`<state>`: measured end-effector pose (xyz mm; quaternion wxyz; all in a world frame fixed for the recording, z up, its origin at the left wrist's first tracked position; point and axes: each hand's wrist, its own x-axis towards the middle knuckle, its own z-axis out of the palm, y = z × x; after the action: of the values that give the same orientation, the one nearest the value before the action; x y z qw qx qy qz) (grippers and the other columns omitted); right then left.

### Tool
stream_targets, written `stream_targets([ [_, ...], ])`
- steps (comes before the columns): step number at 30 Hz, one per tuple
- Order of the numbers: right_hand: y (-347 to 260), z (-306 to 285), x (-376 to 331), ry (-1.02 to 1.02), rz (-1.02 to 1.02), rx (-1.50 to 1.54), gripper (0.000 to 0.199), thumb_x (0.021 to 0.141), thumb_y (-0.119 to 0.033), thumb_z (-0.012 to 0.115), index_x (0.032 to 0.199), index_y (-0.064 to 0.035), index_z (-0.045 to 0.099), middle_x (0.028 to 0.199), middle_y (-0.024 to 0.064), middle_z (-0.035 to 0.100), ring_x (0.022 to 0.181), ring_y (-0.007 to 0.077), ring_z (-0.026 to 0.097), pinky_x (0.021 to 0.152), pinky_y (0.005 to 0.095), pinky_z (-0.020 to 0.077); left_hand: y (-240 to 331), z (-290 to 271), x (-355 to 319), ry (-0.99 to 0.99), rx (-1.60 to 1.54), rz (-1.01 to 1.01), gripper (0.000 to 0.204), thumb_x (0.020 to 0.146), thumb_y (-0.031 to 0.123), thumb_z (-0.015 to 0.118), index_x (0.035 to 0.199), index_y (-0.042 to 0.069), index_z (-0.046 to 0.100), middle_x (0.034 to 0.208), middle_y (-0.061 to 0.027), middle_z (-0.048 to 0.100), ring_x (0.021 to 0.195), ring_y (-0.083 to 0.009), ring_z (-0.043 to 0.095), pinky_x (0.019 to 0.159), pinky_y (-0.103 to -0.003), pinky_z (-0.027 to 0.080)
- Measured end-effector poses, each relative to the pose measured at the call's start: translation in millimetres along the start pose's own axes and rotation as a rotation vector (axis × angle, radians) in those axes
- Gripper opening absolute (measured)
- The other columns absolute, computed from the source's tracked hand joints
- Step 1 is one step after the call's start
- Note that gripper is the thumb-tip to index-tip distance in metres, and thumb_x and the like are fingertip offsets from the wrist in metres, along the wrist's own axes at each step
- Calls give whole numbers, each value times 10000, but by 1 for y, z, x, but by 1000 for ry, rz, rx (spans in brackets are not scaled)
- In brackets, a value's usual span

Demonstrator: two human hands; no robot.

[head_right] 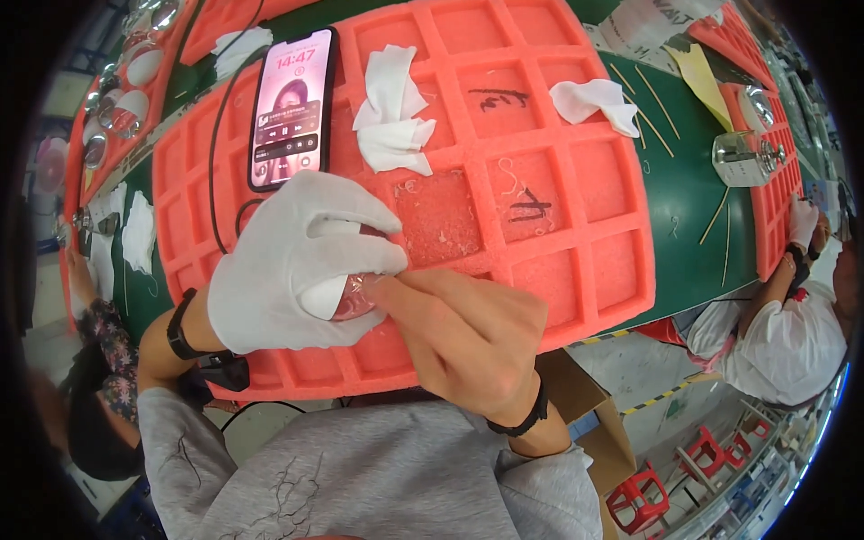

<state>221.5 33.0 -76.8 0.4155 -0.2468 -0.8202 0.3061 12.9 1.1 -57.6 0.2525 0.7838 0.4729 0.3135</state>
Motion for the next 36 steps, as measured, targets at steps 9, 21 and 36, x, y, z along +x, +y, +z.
stream_targets([
  [9,3,-2,1,-50,-122,-91,309,636,123,723,926,16,726,767,146,708,555,213,659,482,273,501,-4,0,2,-2,-7,73,499,568,62,844,1044,151,725,1161,-79,599,994,-269,583,791,-374,496],
  [21,9,9,-6,84,-137,-100,320,623,-13,715,941,-5,753,790,87,684,576,154,637,453,263,476,-2,0,3,-32,9,61,493,564,51,837,1035,149,731,1167,-81,591,1002,-260,588,782,-364,503],
  [36,6,3,-3,-45,-147,-136,280,645,52,743,921,4,731,768,109,698,543,172,627,462,263,477,-4,1,2,-7,-17,59,505,544,38,811,1032,142,732,1161,-88,579,978,-256,597,780,-361,503],
])
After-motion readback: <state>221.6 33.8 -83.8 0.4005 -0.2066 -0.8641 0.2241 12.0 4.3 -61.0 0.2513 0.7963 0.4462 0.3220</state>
